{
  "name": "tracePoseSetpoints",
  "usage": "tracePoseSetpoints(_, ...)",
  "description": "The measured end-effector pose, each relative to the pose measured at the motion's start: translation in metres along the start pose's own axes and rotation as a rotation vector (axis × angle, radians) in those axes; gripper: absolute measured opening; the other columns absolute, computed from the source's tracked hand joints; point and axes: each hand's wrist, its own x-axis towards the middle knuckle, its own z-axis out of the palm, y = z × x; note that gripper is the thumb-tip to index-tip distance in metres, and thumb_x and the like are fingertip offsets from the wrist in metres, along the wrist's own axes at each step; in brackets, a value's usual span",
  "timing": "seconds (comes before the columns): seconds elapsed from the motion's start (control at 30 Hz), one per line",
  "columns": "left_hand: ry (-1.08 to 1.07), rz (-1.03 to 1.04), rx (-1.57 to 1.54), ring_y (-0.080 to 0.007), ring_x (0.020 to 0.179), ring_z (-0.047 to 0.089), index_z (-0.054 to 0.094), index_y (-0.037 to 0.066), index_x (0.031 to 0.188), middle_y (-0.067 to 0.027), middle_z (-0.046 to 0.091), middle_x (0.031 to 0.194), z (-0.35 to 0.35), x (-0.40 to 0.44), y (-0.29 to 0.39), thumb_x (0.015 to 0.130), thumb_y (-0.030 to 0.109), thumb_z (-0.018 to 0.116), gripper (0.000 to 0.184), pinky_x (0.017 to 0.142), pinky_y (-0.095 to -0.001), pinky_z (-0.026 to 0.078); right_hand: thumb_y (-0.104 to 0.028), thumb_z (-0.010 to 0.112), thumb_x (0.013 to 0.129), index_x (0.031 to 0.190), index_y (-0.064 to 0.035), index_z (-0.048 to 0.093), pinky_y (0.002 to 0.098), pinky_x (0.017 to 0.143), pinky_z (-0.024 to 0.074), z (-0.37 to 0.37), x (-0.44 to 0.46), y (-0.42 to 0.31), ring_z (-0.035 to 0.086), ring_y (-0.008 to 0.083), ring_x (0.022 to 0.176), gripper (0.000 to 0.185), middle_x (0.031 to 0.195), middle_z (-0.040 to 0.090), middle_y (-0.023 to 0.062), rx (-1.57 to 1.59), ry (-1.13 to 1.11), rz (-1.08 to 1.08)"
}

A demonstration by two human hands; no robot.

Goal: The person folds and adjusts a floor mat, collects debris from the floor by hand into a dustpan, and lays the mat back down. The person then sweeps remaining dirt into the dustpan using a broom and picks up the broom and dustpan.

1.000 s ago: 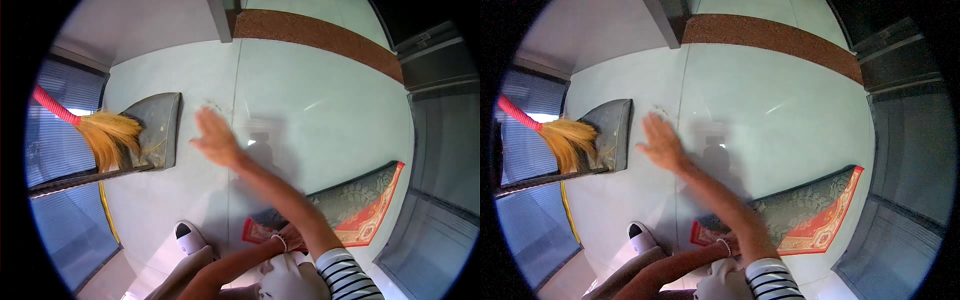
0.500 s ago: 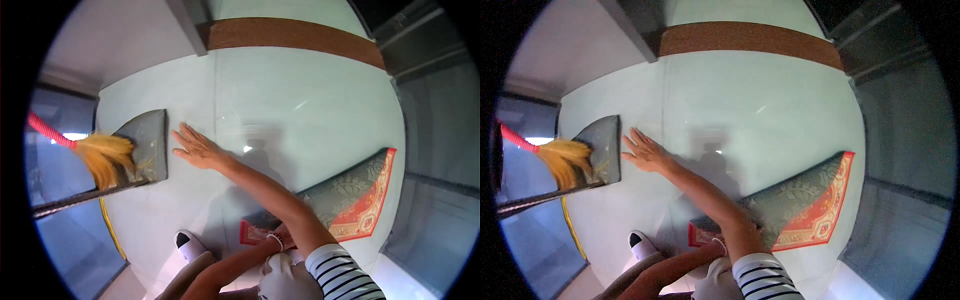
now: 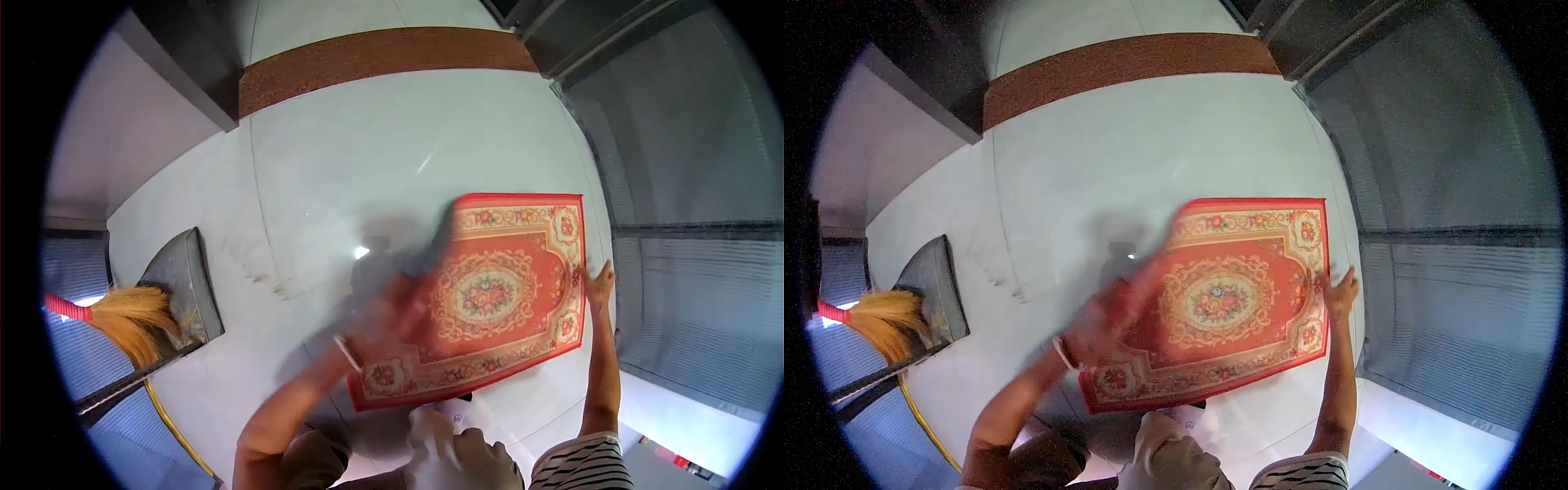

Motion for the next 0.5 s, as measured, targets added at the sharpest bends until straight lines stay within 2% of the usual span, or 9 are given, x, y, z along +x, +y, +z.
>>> tracePoseSetpoints(0.07,0.165,-0.051,-0.964,-0.0179,0.103,0.052,0.04,0.002,0.128,-0.0104,0.054,0.116,-0.031,0.003,-0.062,0.094,0.022,0.043,0.04,0.083,-0.0289,0.046,-0.056,0.069,0.066,0.136,0.0021,0.024,0.0446,0.087,0.0414,0.017,-0.018,0.041,0.046,0.0427,0.105,0.101,0.113,0.041,0.0321,-0.045,-0.243,0.176)
tracePoseSetpoints(0.1,0.275,-0.234,-0.555,-0.0123,0.095,0.053,0.047,-0.002,0.121,-0.0047,0.058,0.108,-0.052,0.009,-0.051,0.093,0.022,0.046,0.036,0.084,-0.0283,0.044,-0.058,0.069,0.064,0.132,0.0024,0.028,0.0455,0.087,0.0412,0.04,-0.032,0.068,0.047,0.0435,0.104,0.1,0.112,0.042,0.0315,0.009,-0.281,0.198)
tracePoseSetpoints(0.13,0.374,-0.274,-0.296,-0.0123,0.09,0.055,0.053,-0.003,0.112,-0.0048,0.061,0.1,-0.062,0.015,-0.061,0.093,0.023,0.046,0.033,0.082,-0.0286,0.044,-0.06,0.07,0.061,0.129,0.0027,0.032,0.0463,0.088,0.0411,0.069,-0.044,0.095,0.048,0.0444,0.102,0.099,0.11,0.044,0.0309,0.064,-0.313,0.219)
tracePoseSetpoints(0.17,0.418,-0.311,-0.332,-0.0132,0.09,0.055,0.056,-0.003,0.107,-0.0058,0.061,0.097,-0.065,0.017,-0.052,0.093,0.024,0.045,0.033,0.081,-0.029,0.044,-0.062,0.071,0.059,0.125,0.003,0.036,0.0471,0.089,0.0409,0.08,-0.049,0.113,0.049,0.0453,0.101,0.098,0.108,0.045,0.0304,0.117,-0.345,0.24)
tracePoseSetpoints(0.2,0.41,-0.333,-0.321,-0.0133,0.09,0.055,0.056,-0.003,0.108,-0.0059,0.062,0.097,-0.066,0.018,-0.054,0.093,0.024,0.045,0.033,0.08,-0.029,0.044,-0.059,0.07,0.062,0.12,0.002,0.039,0.0475,0.089,0.0411,0.003,-0.071,0.022,0.048,0.0458,0.102,0.089,0.112,0.044,0.0291,-0.027,-0.329,0.324)
tracePoseSetpoints(0.27,0.399,-0.384,-0.3,-0.0136,0.089,0.054,0.056,-0.003,0.108,-0.0062,0.062,0.097,-0.065,0.016,-0.058,0.093,0.025,0.045,0.034,0.079,-0.029,0.044,-0.054,0.07,0.065,0.11,0.002,0.049,0.0439,0.079,0.047,0.023,-0.075,0.04,0.057,0.038,0.088,0.074,0.101,0.054,0.0228,-0.042,-0.132,0.218)
tracePoseSetpoints(0.4,0.513,-0.389,-0.387,-0.0136,0.083,0.055,0.058,-0.004,0.103,-0.0063,0.062,0.092,-0.056,0.02,-0.066,0.092,0.028,0.047,0.035,0.075,-0.0277,0.044,-0.03,0.066,0.072,0.092,0.0026,0.057,0.0353,0.055,0.0489,0.056,-0.055,0.077,0.058,0.0243,0.061,0.04,0.076,0.06,0.0122,0.75,-0.288,0.187)
tracePoseSetpoints(0.47,0.525,-0.416,-0.297,-0.0127,0.081,0.056,0.057,-0.003,0.104,-0.0055,0.062,0.093,-0.057,0.021,-0.07,0.091,0.03,0.049,0.037,0.073,-0.0271,0.045,-0.006,0.058,0.079,0.094,0.0038,0.054,0.0311,0.037,0.0476,0.069,-0.053,0.079,0.057,0.0197,0.05,0.018,0.072,0.058,0.0099,0.987,-0.152,0.044)
tracePoseSetpoints(0.5,0.537,-0.435,-0.247,-0.0123,0.08,0.056,0.057,-0.003,0.104,-0.0051,0.062,0.093,-0.06,0.022,-0.071,0.09,0.031,0.051,0.038,0.071,-0.0268,0.045,-0.004,0.054,0.079,0.088,0.0022,0.052,0.0309,0.04,0.0479,0.047,-0.047,0.052,0.057,0.019,0.051,0.011,0.07,0.057,0.0095,1.057,-0.112,0.116)
